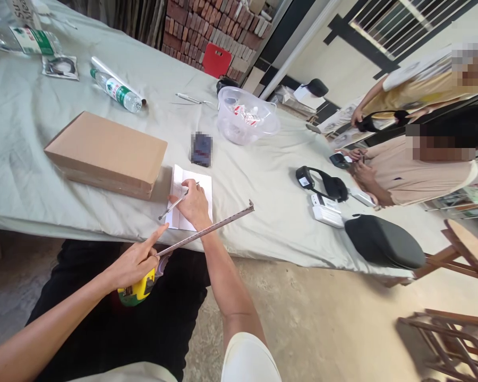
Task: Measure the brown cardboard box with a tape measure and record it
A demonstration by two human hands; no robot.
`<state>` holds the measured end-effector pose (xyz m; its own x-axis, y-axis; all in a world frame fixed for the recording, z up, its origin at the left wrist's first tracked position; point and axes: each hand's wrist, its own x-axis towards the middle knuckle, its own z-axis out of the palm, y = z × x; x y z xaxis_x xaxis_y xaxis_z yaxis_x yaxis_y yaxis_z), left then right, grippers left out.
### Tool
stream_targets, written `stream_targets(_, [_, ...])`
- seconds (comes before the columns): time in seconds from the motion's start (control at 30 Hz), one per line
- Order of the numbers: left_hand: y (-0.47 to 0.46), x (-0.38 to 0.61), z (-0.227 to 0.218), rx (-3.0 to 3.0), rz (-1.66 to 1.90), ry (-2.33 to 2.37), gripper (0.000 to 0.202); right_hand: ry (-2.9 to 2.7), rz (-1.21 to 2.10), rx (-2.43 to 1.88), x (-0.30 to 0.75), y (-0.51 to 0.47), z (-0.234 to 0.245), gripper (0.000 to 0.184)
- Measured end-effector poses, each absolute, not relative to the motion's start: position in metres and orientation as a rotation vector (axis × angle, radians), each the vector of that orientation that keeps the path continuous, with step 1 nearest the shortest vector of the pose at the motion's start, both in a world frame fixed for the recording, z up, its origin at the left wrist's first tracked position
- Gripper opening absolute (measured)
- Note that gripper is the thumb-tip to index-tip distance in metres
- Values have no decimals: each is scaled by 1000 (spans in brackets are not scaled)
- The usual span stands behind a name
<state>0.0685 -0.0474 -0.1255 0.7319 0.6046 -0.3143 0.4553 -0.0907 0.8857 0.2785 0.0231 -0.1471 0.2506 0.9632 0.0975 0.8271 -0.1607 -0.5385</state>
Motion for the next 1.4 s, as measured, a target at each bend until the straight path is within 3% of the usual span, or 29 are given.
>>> stream_targets(0.17, [-48, 73, -132, 1748, 138, 813, 74, -1509, 463, -2010, 297, 13, -149, 41])
stream_targets(0.6, [-52, 88, -132, 1760, 199, 861, 77, -1635, 249, -1963, 325, -6, -171, 22])
stream_targets(0.93, [-44, 93, -136, 1776, 169, 967, 69, -1813, 169, -1496, 330, -9, -184, 28])
stream_targets(1.4, [-46, 96, -140, 1866, 56, 1028, 69, -1673, 85, -1685, 376, -43, -183, 28])
